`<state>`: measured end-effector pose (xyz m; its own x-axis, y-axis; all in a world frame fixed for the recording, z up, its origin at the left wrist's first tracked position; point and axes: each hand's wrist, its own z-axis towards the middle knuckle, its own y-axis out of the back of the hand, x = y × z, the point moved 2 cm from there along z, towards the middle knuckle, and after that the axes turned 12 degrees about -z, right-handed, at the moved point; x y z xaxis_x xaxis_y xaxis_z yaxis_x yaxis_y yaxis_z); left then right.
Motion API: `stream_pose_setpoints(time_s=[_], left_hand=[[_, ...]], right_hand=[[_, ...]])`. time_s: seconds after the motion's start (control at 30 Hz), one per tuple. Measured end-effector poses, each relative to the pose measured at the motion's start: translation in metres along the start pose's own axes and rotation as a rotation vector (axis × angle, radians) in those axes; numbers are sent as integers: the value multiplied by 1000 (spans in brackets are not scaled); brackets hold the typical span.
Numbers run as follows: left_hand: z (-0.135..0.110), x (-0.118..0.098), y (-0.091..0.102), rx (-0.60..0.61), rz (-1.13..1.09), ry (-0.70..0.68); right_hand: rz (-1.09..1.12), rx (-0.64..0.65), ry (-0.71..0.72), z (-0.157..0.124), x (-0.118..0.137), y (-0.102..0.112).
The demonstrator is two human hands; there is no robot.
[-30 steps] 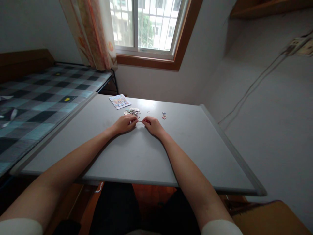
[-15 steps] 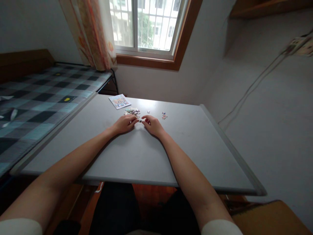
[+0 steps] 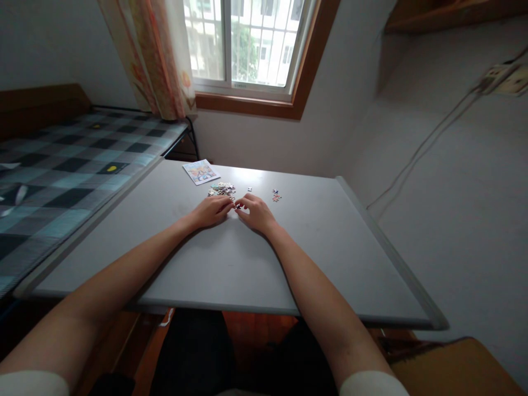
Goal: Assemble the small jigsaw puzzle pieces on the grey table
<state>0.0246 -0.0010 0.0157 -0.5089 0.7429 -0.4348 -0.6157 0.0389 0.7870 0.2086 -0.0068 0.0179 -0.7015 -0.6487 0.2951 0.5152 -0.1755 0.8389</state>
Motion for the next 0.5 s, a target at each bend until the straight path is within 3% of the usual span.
stream_pose_setpoints(time_s=[0.23, 0.4, 0.5], left_hand=[[0, 2, 2, -19, -48, -2], [0, 2, 3, 1, -36, -37], [0, 3, 3, 9, -16, -48]], right_hand=[[-175, -110, -389, -7, -35, 19], [-319, -53, -599, -12, -54, 48], [-335, 65, -661, -14, -58, 59]])
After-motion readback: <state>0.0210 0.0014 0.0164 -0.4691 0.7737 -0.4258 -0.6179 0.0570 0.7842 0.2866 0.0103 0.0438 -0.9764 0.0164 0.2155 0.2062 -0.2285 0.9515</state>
